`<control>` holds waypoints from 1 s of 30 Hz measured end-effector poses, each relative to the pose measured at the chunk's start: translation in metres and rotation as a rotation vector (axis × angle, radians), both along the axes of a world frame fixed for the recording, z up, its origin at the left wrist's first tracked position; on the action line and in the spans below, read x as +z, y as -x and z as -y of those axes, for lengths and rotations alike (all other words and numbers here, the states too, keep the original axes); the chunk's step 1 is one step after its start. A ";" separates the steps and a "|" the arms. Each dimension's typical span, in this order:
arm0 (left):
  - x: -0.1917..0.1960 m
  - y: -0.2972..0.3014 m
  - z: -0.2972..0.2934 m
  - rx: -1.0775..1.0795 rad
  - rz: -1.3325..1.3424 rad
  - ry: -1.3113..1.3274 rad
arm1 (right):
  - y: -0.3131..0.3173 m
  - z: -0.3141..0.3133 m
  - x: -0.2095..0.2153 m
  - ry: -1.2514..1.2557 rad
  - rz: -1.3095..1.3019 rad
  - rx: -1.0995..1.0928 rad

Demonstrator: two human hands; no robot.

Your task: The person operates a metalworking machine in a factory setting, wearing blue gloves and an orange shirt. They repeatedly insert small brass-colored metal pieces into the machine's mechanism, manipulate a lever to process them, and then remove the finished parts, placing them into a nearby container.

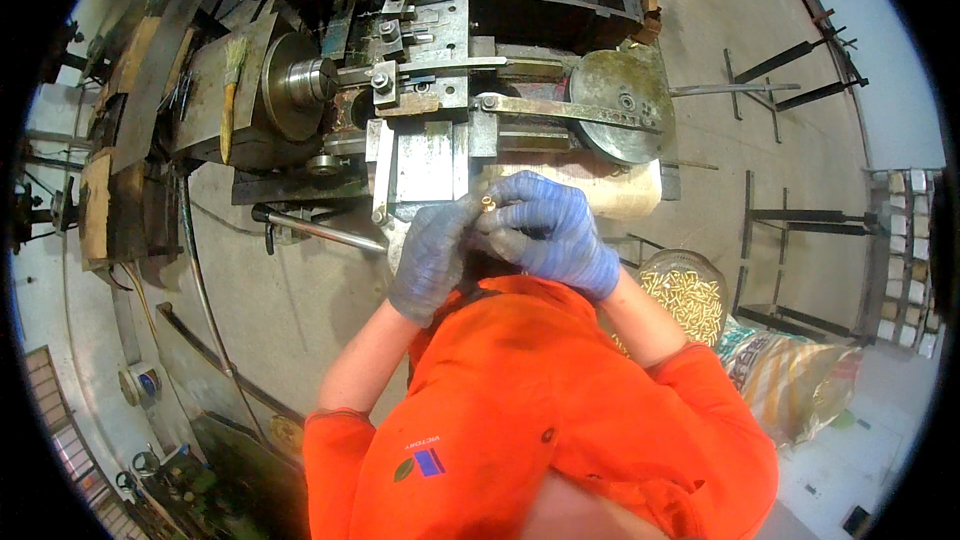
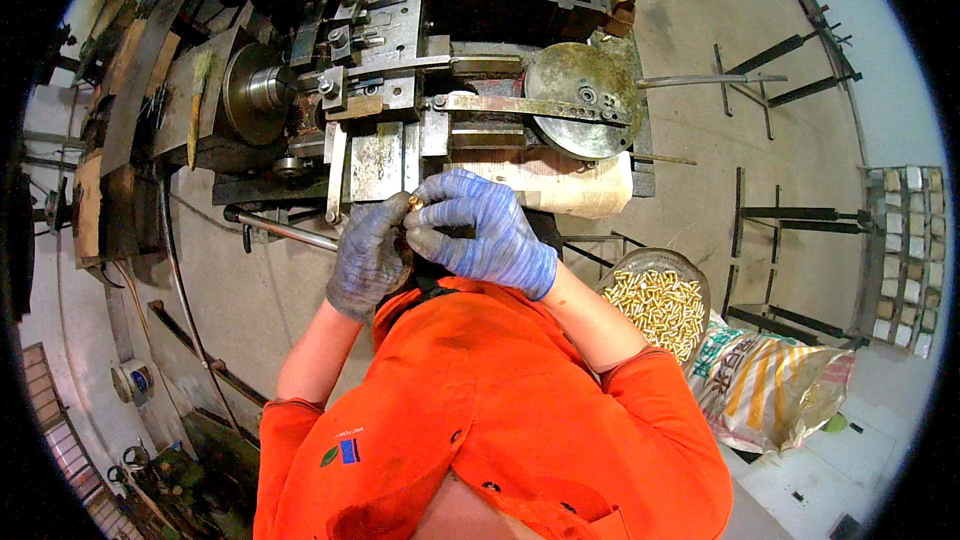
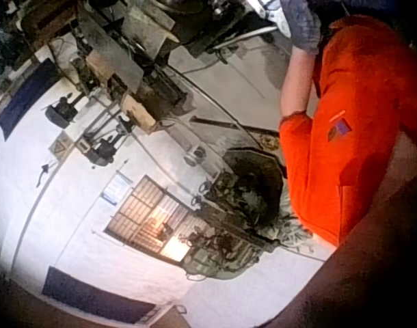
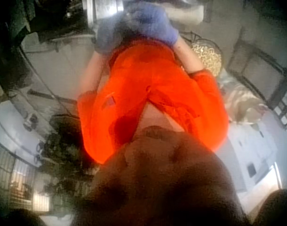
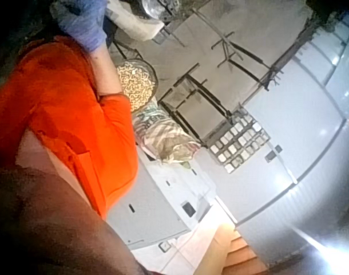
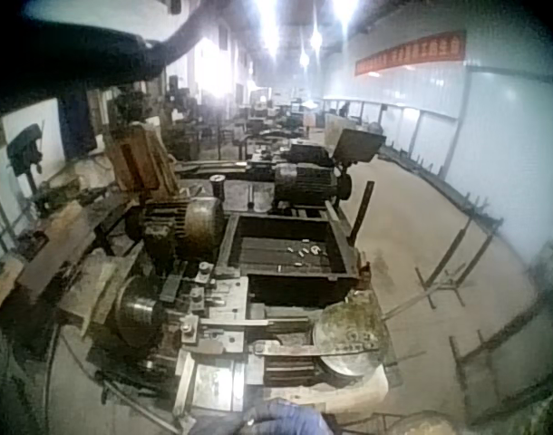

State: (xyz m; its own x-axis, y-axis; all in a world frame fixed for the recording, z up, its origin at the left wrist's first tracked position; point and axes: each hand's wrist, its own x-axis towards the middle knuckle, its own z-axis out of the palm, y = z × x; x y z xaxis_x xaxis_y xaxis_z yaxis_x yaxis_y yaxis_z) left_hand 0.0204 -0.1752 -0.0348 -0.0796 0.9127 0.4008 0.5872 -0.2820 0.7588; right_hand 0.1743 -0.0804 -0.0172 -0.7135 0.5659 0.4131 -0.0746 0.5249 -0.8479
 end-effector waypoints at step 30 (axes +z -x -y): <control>-0.022 0.148 0.027 0.574 0.309 0.163 | 0.037 -0.248 -0.009 -0.227 0.240 -0.680</control>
